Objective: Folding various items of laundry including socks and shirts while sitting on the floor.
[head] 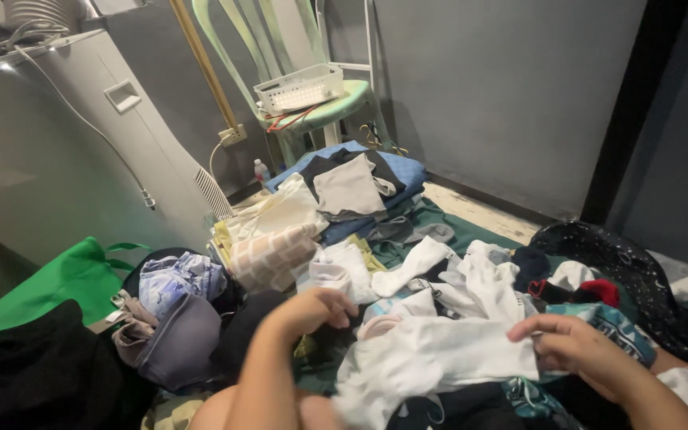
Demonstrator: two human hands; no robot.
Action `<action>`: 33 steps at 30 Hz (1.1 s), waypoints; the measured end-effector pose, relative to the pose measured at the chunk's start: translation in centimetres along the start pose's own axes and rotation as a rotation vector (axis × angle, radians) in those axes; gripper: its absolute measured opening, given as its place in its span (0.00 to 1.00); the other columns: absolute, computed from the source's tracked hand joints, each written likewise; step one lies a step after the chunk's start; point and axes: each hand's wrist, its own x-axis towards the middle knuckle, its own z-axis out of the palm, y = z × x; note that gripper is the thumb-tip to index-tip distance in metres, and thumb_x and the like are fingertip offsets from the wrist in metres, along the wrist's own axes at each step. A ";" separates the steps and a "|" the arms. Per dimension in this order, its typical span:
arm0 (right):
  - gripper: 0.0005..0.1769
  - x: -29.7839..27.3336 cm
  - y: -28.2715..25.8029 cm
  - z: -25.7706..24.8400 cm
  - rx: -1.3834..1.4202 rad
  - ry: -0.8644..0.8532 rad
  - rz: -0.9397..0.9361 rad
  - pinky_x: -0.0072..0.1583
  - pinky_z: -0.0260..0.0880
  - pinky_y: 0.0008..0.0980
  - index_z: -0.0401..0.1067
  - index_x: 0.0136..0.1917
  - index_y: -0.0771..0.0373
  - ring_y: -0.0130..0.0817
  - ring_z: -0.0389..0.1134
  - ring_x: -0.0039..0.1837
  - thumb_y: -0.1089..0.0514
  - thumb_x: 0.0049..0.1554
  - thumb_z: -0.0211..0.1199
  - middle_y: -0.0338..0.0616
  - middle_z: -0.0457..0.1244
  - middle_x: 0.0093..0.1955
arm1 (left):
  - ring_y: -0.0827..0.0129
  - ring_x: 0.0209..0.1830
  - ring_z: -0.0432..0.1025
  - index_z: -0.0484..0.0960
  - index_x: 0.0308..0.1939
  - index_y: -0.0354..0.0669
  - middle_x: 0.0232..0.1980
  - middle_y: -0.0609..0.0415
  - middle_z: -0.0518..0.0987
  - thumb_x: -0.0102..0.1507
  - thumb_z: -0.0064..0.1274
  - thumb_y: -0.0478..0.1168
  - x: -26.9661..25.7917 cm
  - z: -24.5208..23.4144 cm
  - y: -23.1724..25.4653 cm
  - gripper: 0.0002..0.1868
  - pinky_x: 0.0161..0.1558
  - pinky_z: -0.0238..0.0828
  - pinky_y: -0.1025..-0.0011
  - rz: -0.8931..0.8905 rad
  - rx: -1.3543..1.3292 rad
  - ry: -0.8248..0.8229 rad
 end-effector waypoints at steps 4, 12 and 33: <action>0.19 0.7 -1.1 2.7 0.012 0.392 0.192 0.47 0.67 0.43 0.73 0.63 0.65 0.42 0.63 0.48 0.61 0.58 0.63 0.57 0.67 0.51 | 0.68 0.39 0.78 0.87 0.48 0.42 0.41 0.53 0.86 0.57 0.59 0.41 3.6 5.3 0.3 0.16 0.45 0.76 0.70 -0.165 0.565 0.179; 0.28 1.3 -2.6 5.1 0.091 0.501 0.121 0.50 0.71 0.30 0.75 0.64 0.67 0.34 0.71 0.48 0.69 0.49 0.69 0.50 0.69 0.51 | 0.50 0.48 0.74 0.79 0.53 0.40 0.49 0.39 0.77 0.47 0.77 0.51 6.2 11.7 1.4 0.36 0.49 0.73 0.60 -0.136 0.873 0.228; 0.18 0.3 -6.6 2.5 0.265 0.657 0.015 0.39 0.68 0.35 0.71 0.63 0.64 0.33 0.69 0.44 0.54 0.64 0.57 0.48 0.68 0.47 | 0.77 0.23 0.69 0.80 0.58 0.35 0.32 0.55 0.79 0.69 0.57 0.52 6.8 9.8 1.0 0.24 0.26 0.68 0.75 -0.256 0.183 -0.076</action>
